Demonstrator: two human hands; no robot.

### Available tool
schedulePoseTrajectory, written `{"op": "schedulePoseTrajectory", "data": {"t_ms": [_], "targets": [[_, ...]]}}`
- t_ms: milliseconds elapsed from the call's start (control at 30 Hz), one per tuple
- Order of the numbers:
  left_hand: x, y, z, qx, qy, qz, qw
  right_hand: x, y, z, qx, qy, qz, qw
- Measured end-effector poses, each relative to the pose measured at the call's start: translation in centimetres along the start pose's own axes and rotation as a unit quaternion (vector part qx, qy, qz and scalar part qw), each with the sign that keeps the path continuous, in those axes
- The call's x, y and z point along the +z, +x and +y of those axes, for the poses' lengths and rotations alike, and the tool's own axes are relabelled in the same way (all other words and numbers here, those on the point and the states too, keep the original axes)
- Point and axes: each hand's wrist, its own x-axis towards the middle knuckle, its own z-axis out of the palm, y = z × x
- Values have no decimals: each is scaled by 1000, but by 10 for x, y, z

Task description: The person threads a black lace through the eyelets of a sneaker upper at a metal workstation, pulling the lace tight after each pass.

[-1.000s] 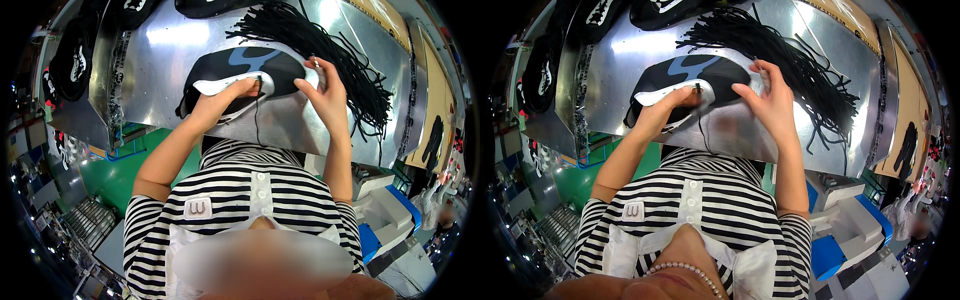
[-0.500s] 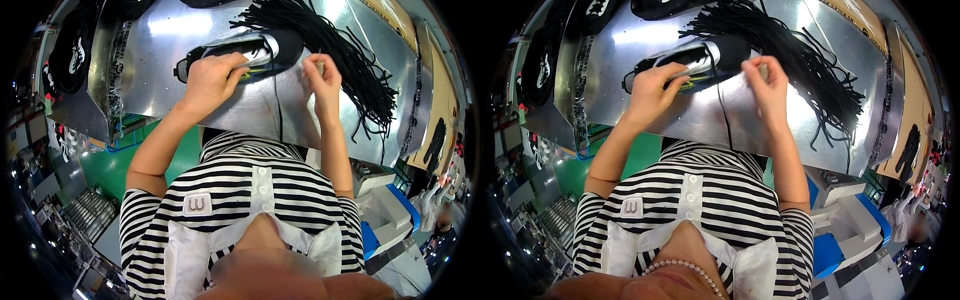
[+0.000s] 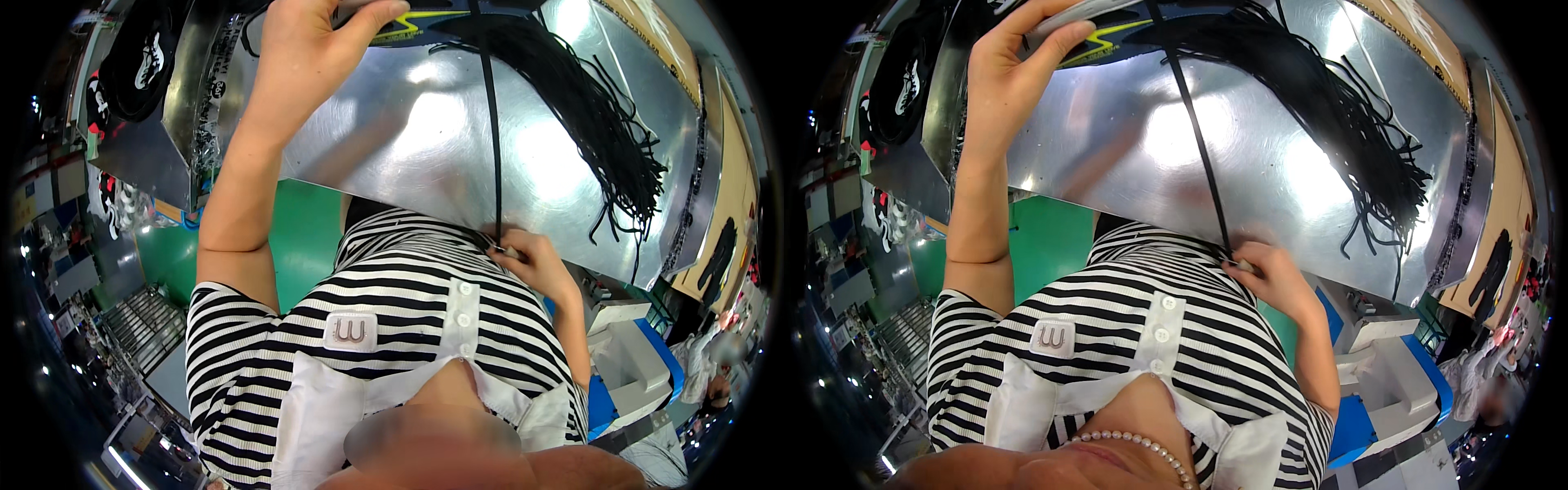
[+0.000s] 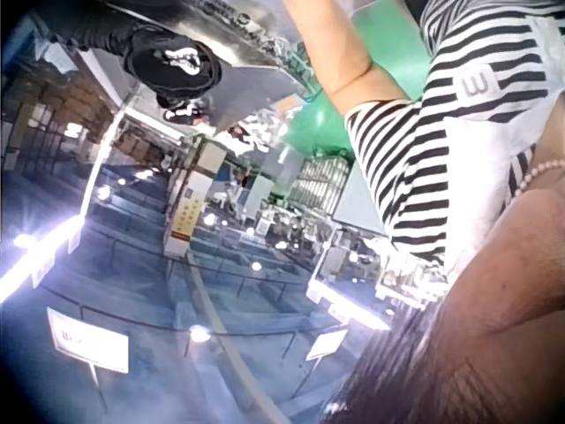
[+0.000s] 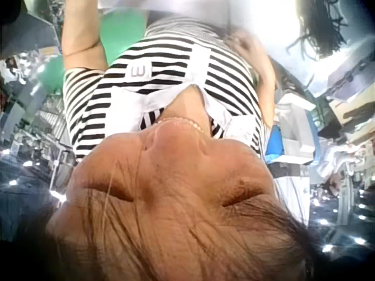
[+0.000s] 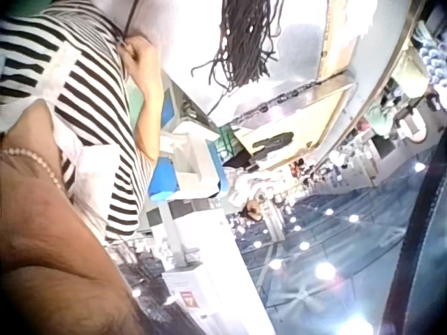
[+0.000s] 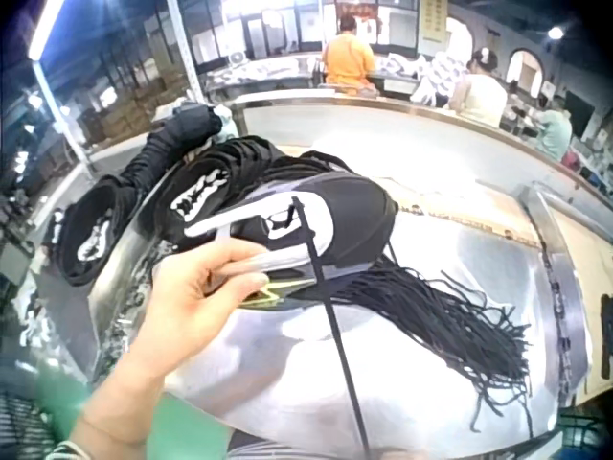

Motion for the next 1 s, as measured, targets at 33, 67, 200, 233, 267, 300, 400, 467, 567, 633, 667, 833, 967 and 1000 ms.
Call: {"op": "schedulePoseTrajectory", "data": {"t_ms": [33, 67, 200, 233, 267, 300, 400, 467, 567, 633, 667, 833, 967, 1000], "targets": [[-1, -4, -4, -33, -30, -36, 998, 2, -7, 5, -5, -3, 12, 1000], [7, -13, -5, -64, 12, -93, 994, 0, -8, -4, -10, 13, 41, 999], [47, -62, -23, -51, 153, -209, 965, -10, 42, -35, 24, 164, 167, 972], [50, -68, -20, -58, 178, -231, 955, -16, 59, -48, 52, 198, 197, 959], [51, -68, -17, -30, 198, -233, 952, -14, 78, -46, -52, 208, 258, 942], [51, -66, -12, 2, 204, -224, 953, -18, 95, -49, -108, 220, 269, 932], [52, -56, 2, 81, 219, -189, 954, -20, 130, -40, -179, 183, 308, 916], [53, -46, 16, 53, 236, -224, 944, -24, 143, -37, -200, 158, 320, 912], [69, -39, 15, 25, 266, -269, 925, -27, 152, -33, -211, 155, 326, 909], [81, -34, 5, 9, 266, -291, 919, -29, 155, -33, -218, 153, 342, 901], [86, -34, -1, -2, 256, -300, 919, -30, 156, -31, -207, 139, 341, 906], [95, -34, -7, -24, 207, -258, 943, -25, 157, -20, -169, 221, 346, 896], [96, -31, -11, -27, 184, -245, 951, -22, 129, -17, -128, 142, 336, 922], [96, -30, -11, -30, 190, -243, 951, -18, 122, -17, -117, 140, 315, 931]]}}
